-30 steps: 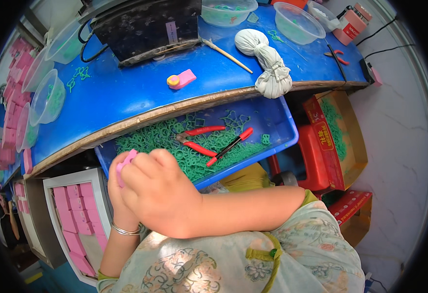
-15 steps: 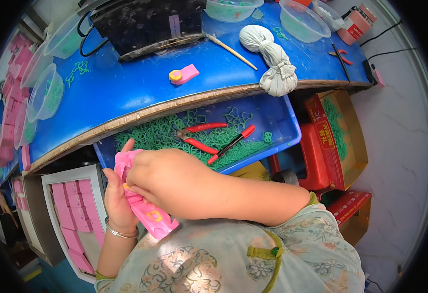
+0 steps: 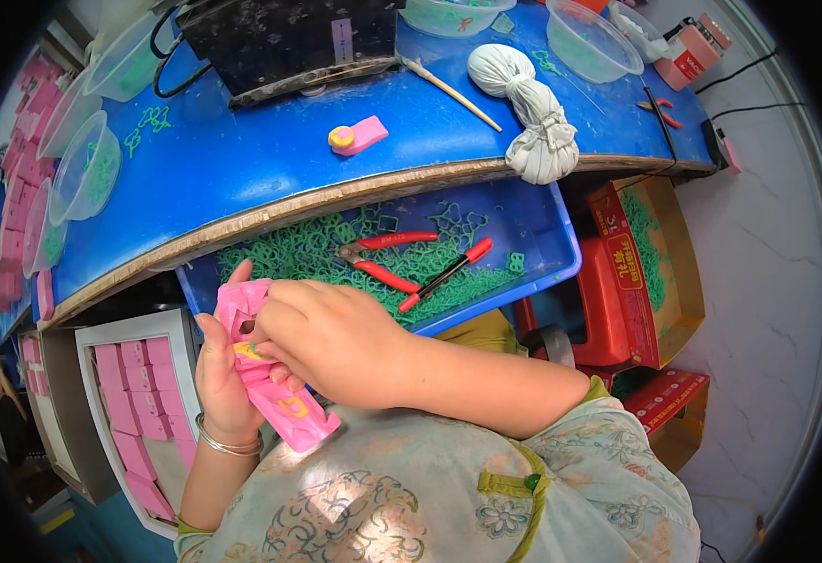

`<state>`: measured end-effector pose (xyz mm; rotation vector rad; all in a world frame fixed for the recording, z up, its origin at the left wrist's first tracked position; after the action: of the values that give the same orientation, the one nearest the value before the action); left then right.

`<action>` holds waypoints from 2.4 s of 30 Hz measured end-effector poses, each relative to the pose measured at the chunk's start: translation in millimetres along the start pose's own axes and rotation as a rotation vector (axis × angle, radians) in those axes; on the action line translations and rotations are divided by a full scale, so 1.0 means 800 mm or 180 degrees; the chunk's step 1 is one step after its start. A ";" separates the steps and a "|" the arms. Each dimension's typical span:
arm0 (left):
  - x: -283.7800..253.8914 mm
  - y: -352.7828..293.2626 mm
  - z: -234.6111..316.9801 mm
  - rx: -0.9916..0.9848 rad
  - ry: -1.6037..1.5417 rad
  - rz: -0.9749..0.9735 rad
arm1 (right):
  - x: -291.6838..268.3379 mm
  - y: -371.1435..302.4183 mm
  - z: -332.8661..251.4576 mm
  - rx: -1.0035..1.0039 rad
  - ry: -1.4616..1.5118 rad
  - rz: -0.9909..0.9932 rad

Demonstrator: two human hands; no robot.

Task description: The recorder is assembling small green plastic jewelry components and placing them into a pink mold, then using a machine to process them.

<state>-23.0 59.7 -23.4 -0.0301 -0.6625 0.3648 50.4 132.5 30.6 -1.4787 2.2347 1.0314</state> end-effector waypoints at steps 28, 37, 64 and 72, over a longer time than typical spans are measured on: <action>0.013 0.012 0.104 0.2119 0.2198 0.0770 | -0.030 -0.023 0.034 0.1431 0.3574 0.1339; 0.003 0.091 0.149 0.2217 0.4817 0.1415 | -0.003 -0.028 0.039 0.1904 0.5046 0.0815; 0.018 -0.003 0.021 0.0545 0.0292 0.0134 | -0.013 -0.033 0.009 0.0975 0.2181 0.0442; 0.026 0.003 0.004 0.0111 -0.0379 -0.0122 | -0.022 -0.028 -0.001 0.0673 0.1229 0.0394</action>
<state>-10.3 68.5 -8.9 0.0377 -0.7734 0.3429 77.9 139.6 32.1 -1.5670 2.6307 0.5492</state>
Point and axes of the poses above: each hand's wrist, its own y-axis towards the middle knuckle, its own x-axis out of the palm, z = x × y, the point moved 7 cm from there along y, towards the middle knuckle, and after that the axes turned 6 degrees about -z, right-handed, at the moved point
